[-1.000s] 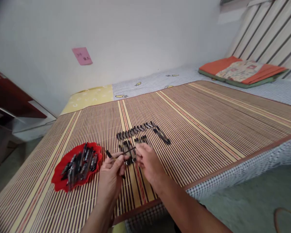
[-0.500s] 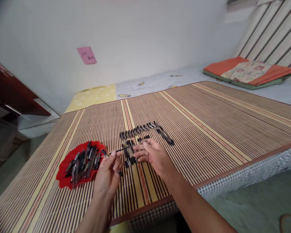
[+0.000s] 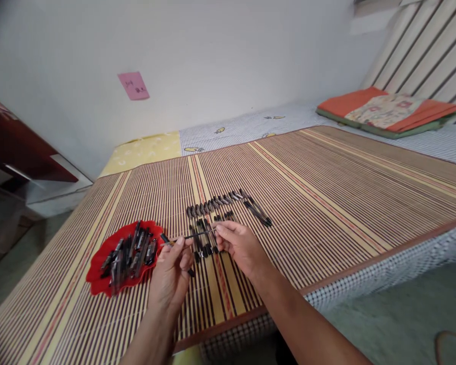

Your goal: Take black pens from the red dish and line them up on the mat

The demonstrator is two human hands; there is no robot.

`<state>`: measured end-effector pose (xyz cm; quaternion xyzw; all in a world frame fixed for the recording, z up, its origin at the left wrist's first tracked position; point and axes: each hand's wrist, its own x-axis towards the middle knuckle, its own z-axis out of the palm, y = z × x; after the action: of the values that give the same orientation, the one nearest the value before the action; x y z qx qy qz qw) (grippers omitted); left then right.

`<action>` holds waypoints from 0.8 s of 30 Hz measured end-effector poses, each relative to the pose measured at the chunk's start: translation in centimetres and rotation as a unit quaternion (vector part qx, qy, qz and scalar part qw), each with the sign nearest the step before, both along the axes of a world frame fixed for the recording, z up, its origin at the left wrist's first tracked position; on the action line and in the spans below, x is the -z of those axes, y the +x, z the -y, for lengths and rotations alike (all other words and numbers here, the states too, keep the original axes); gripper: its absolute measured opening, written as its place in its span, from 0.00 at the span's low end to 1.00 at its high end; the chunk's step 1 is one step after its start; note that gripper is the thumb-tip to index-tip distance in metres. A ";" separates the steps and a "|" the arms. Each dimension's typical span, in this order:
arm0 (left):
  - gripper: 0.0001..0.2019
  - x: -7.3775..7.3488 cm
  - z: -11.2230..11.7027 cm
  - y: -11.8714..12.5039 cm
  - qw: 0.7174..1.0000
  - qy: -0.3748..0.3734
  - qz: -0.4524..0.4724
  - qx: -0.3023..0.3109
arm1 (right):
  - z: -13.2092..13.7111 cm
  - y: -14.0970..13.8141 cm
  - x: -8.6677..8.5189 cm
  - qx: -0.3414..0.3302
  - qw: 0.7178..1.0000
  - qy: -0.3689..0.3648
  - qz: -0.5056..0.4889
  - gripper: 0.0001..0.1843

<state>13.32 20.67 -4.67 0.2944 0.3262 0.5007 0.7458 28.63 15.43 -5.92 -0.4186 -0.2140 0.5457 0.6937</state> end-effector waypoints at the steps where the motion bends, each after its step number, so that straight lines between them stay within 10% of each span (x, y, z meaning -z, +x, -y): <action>1: 0.13 0.0 0.0 0.0 1.000 0.001 0.001 0.001 | 0.0 0.0 -0.1 -0.010 1.000 0.004 -0.004 0.14; 16: 0.14 -0.1 0.2 0.1 1.000 -0.002 -0.005 -0.002 | 0.4 -0.1 -0.8 -0.019 0.999 0.026 0.033 0.09; 24: 0.13 -0.3 0.3 0.2 0.999 0.029 -0.031 -0.011 | 0.9 0.1 -1.1 0.005 0.971 0.022 0.238 0.07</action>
<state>13.52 20.35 -4.38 0.3276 0.3377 0.5089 0.7209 28.72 14.58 -4.83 -0.5222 -0.3830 0.4216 0.6347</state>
